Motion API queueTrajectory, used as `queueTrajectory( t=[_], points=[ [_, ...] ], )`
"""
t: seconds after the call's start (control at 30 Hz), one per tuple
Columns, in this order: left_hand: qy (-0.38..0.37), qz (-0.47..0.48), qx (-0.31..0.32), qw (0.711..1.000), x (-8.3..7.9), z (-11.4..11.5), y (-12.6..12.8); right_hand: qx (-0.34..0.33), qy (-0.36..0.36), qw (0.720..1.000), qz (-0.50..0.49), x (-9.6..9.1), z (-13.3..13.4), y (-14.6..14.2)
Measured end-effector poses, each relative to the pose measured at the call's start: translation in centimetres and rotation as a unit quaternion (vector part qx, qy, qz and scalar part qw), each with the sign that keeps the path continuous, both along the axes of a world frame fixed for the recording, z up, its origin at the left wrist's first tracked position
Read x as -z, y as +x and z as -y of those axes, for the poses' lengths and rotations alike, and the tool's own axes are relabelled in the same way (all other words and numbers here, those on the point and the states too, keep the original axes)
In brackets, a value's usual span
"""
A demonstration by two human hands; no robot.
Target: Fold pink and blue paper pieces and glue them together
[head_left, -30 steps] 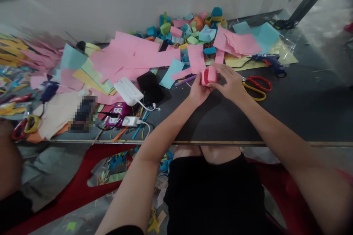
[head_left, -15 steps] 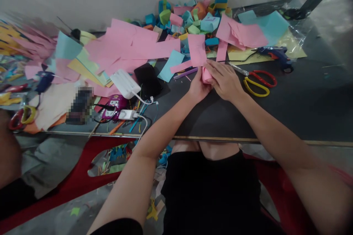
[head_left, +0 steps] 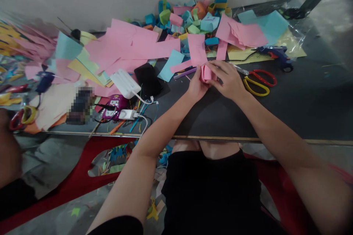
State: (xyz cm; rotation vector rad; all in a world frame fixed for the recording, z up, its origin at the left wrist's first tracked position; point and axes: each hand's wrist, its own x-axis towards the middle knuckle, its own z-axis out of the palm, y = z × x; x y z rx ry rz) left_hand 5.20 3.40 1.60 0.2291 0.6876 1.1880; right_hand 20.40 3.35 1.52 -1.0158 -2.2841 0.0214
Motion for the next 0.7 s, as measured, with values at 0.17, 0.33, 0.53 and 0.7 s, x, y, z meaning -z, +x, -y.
queueTrajectory(
  t=[0.17, 0.33, 0.53, 0.7],
  points=[
    [0.0, 0.006, 0.007, 1.0, 0.4, -0.2, -0.1, -0.008, -0.002, 1.0, -0.003, -0.2, 0.1, 0.0],
    [0.007, 0.001, 0.018, 1.0, 0.2, -0.1, -0.2, -0.016, -0.013, 1.0, -0.018, -0.5, 0.1, 0.0],
    [-0.002, 0.008, 0.019, 1.0, -0.7, 0.1, -0.2, -0.01, -0.035, 0.999, 0.021, -0.7, 0.1, -0.1],
    [-0.01, 0.021, 0.008, 1.0, -0.8, 0.3, -0.1, -0.014, -0.033, 0.998, 0.047, -0.3, 0.4, -0.7]
  ],
)
